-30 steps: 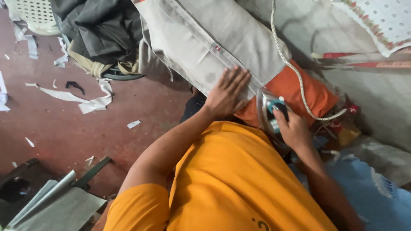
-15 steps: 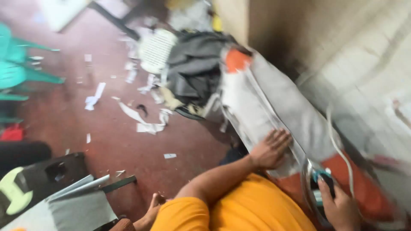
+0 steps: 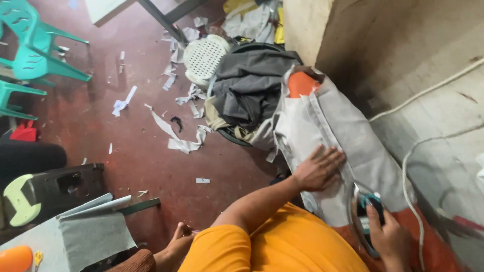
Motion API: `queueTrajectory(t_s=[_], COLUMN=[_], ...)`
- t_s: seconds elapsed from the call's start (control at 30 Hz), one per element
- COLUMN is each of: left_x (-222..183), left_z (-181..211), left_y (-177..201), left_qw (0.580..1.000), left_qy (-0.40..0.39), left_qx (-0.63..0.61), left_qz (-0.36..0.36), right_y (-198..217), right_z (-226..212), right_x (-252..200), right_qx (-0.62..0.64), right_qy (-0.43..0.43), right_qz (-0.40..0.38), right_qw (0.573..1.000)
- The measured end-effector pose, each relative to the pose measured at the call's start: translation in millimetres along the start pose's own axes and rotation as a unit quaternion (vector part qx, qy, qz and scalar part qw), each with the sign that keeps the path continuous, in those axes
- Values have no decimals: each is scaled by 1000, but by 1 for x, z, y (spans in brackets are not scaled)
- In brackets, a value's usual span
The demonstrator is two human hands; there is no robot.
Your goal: Smoothing and ironing a white fabric piece on a pressing board in a sewing factory.
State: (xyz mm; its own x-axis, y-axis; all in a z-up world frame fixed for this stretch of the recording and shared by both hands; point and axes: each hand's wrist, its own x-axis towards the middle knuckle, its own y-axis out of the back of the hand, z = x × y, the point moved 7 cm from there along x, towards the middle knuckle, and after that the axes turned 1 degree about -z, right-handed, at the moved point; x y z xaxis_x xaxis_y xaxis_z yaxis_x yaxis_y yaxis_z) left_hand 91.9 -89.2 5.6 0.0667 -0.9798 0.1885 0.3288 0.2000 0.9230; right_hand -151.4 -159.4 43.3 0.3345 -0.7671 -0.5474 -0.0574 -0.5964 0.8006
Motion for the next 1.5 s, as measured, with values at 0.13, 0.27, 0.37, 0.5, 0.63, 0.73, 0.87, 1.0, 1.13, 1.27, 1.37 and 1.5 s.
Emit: queueTrajectory(t_s=[0.13,0.27,0.37,0.5,0.63,0.73,0.87,1.0,1.13,1.27,1.37,1.5], left_x=[10,19,32,42,52,57,73,71,69,66,67,70], left_z=[-21,-43,-54,-73,-92,-107,-134,-149,-156,-158,-160,-159], left_y=[-10,17,28,28,38,44,64,62,66,65,57,52], left_qw=[987,987,989,986,985,980,952,960,965,969,962,964], left_qy=[-11,80,113,149,171,196,257,255,255,237,264,255], left_qx=[-46,-19,6,14,15,21,57,42,37,50,29,14], left_qz=[154,138,91,71,27,-12,-154,-103,-50,-45,-60,-78], right_y=[-6,-2,1,8,10,20,46,51,34,23,34,48], right_z=[0,-15,-34,-58,-89,-119,-169,-185,-156,-140,-169,-187], right_x=[7,4,3,12,33,40,49,55,48,48,59,62], right_qx=[55,55,37,26,32,37,114,98,133,112,95,106], right_qy=[103,154,172,178,157,164,218,226,169,197,193,222], right_qz=[132,196,221,225,184,168,109,122,17,64,68,99], right_qw=[984,967,959,958,970,971,963,961,977,972,974,964])
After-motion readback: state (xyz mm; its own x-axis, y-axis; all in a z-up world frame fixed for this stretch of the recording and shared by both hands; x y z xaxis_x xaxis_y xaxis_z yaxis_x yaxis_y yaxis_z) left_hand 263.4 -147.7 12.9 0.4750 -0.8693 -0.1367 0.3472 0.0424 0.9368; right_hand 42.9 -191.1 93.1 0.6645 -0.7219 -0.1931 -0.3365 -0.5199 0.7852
